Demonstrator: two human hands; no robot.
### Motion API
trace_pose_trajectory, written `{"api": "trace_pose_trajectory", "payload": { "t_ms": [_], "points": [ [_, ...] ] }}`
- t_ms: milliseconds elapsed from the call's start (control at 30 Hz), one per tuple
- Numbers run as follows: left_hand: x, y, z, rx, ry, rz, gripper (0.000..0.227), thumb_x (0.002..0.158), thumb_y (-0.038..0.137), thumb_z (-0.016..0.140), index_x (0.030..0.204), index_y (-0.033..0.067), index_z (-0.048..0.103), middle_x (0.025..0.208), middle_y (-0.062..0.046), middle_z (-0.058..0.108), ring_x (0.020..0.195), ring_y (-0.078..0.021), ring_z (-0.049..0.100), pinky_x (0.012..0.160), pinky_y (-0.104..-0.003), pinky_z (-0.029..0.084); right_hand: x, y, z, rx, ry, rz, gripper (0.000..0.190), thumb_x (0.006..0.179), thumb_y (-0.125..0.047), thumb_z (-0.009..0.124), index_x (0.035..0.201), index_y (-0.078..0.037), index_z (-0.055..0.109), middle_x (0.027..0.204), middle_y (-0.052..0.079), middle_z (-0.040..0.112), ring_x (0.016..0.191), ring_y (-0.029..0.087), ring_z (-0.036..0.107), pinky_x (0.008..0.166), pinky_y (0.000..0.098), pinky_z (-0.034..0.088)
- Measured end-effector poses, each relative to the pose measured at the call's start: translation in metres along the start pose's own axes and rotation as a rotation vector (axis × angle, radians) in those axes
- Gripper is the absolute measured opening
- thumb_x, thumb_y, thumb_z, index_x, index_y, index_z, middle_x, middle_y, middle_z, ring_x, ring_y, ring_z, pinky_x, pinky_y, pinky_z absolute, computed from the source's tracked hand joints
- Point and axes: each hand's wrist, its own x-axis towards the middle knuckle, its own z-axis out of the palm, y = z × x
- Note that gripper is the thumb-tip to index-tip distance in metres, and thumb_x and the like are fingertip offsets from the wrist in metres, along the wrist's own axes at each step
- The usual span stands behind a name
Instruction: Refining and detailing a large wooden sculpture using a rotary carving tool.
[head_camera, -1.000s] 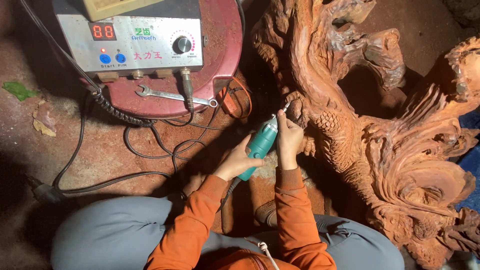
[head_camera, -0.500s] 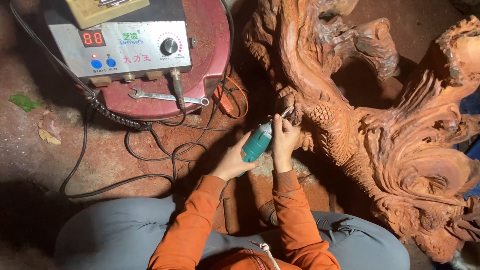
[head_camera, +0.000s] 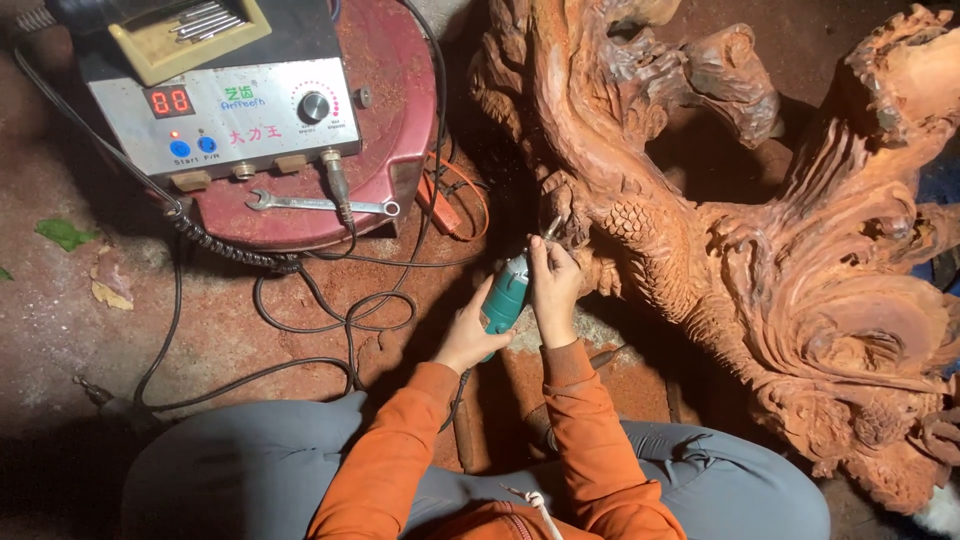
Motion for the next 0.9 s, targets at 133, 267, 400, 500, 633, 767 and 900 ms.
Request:
{"api": "trace_pose_trajectory", "payload": {
  "t_ms": [133, 267, 400, 500, 633, 767, 900],
  "points": [
    [-0.002, 0.008, -0.005, 0.029, 0.005, 0.001, 0.103, 0.061, 0.033, 0.082, 0.154, 0.025, 0.04, 0.127, -0.02, 0.067, 0.121, -0.0413, 0.061, 0.103, -0.052, 0.05, 0.0, -0.006, -0.001, 0.016, -0.007, -0.01, 0.026, 0.102, -0.03, 0.066, 0.094, -0.009, 0.079, 0.089, 0.012, 0.077, 0.088, 0.02, 0.071, 0.082, 0.0376, 0.054],
    [0.001, 0.007, -0.009, 0.073, 0.012, 0.024, 0.102, 0.059, 0.03, 0.083, 0.153, 0.0269, 0.041, 0.126, -0.018, 0.068, 0.12, -0.041, 0.062, 0.101, -0.052, 0.051, 0.0, -0.007, -0.001, 0.043, 0.001, -0.027, 0.028, 0.104, -0.03, 0.064, 0.094, -0.007, 0.078, 0.09, 0.012, 0.077, 0.087, 0.019, 0.07, 0.081, 0.0368, 0.054],
    [0.001, 0.003, -0.006, 0.043, 0.02, 0.017, 0.101, 0.059, 0.028, 0.083, 0.152, 0.0262, 0.043, 0.124, -0.019, 0.069, 0.119, -0.0411, 0.063, 0.1, -0.053, 0.051, -0.002, -0.012, -0.002, 0.022, -0.009, -0.047, 0.031, 0.105, -0.031, 0.062, 0.094, -0.007, 0.077, 0.088, 0.014, 0.076, 0.086, 0.028, 0.072, 0.08, 0.0403, 0.054],
    [-0.002, -0.001, 0.003, 0.0, 0.026, -0.012, 0.102, 0.058, 0.029, 0.083, 0.152, 0.0252, 0.043, 0.122, -0.019, 0.069, 0.119, -0.0409, 0.063, 0.101, -0.052, 0.051, 0.002, -0.009, -0.003, -0.042, -0.026, -0.048, 0.031, 0.102, -0.033, 0.066, 0.087, -0.009, 0.077, 0.079, 0.014, 0.073, 0.078, 0.024, 0.069, 0.074, 0.0394, 0.053],
    [-0.005, -0.001, 0.008, -0.052, 0.019, -0.051, 0.103, 0.06, 0.032, 0.083, 0.153, 0.0251, 0.04, 0.124, -0.02, 0.068, 0.121, -0.0417, 0.062, 0.101, -0.054, 0.05, 0.002, -0.009, -0.004, -0.075, -0.024, -0.039, 0.03, 0.1, -0.035, 0.069, 0.086, -0.01, 0.077, 0.077, 0.014, 0.072, 0.076, 0.027, 0.069, 0.072, 0.0392, 0.053],
    [-0.008, 0.019, 0.002, -0.024, 0.011, -0.033, 0.102, 0.058, 0.032, 0.084, 0.152, 0.0279, 0.042, 0.121, -0.018, 0.07, 0.118, -0.0397, 0.064, 0.1, -0.052, 0.051, 0.0, -0.016, -0.007, 0.017, -0.009, -0.018, 0.03, 0.102, -0.033, 0.067, 0.085, -0.01, 0.076, 0.08, 0.012, 0.074, 0.08, 0.021, 0.068, 0.075, 0.0359, 0.053],
    [-0.02, 0.049, -0.009, -0.014, 0.008, -0.059, 0.101, 0.059, 0.028, 0.082, 0.151, 0.0274, 0.043, 0.121, -0.018, 0.07, 0.118, -0.0403, 0.064, 0.1, -0.052, 0.052, 0.002, -0.014, -0.011, 0.031, -0.004, 0.013, 0.028, 0.101, -0.036, 0.068, 0.087, -0.013, 0.078, 0.086, 0.009, 0.077, 0.086, 0.021, 0.071, 0.08, 0.0346, 0.053]
  ]
}}
